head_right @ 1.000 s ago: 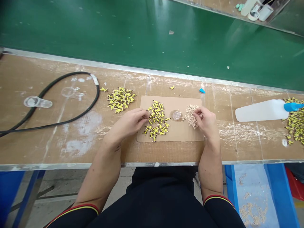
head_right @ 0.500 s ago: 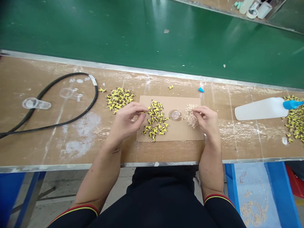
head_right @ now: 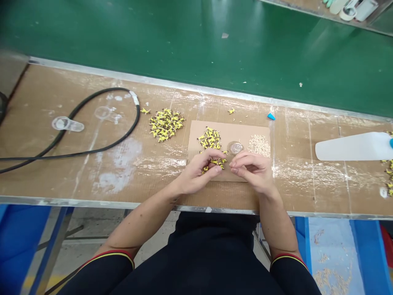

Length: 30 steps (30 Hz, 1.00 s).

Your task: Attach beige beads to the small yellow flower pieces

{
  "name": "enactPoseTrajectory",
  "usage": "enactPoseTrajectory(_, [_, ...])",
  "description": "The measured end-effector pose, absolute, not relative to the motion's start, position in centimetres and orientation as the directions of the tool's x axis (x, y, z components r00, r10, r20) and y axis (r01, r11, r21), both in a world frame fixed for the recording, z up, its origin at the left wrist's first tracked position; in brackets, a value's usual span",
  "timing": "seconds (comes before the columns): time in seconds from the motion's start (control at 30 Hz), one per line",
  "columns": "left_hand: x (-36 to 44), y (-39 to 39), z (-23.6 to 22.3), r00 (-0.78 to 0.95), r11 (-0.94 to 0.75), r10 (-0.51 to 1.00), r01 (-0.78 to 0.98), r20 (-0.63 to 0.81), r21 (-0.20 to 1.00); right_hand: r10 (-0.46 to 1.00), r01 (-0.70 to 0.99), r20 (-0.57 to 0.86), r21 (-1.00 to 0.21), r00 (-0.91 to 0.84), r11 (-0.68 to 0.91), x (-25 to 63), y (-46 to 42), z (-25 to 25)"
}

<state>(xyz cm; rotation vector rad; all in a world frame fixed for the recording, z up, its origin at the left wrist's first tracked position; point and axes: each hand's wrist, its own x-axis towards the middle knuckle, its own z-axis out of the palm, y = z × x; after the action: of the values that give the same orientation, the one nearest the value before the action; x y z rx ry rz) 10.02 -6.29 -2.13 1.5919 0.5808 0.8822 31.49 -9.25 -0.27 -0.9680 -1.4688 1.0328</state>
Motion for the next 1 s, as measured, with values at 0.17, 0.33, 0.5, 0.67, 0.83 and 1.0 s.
enactPoseTrajectory(0.17, [10.5,-6.5,-1.7,0.661,-0.064,0.737,-0.142,0.143,0.988,0.936,0.015,0.321,-0.945,-0.143,0.327,30.8,-9.2,-0.7])
enactPoseTrajectory(0.33, [10.7,-6.4,-1.9,0.669,-0.022,0.732,-0.173,0.133,0.985,0.924,0.034,0.347,-0.934,-0.163,0.357,30.8,-9.2,-0.9])
enactPoseTrajectory(0.5, [10.6,-6.2,-1.4,0.639,-0.019,0.759,-0.174,0.128,0.985,0.88,0.132,0.445,-0.874,-0.165,0.467,30.5,-9.1,-0.6])
enactPoseTrajectory(0.67, [10.7,-6.0,-1.2,0.621,0.007,0.78,-0.134,0.079,0.991,0.794,0.324,0.581,-0.727,-0.178,0.605,30.0,-9.1,-0.3])
enactPoseTrajectory(0.83, [10.7,-5.9,-1.5,0.64,0.042,0.766,-0.142,0.06,0.989,0.725,0.432,0.65,-0.6,-0.229,0.674,30.1,-9.1,-0.5])
enactPoseTrajectory(1.0, [10.8,-5.9,-1.2,0.654,0.079,0.756,-0.138,0.031,0.987,0.682,0.469,0.684,-0.528,-0.258,0.708,30.2,-9.0,-0.7])
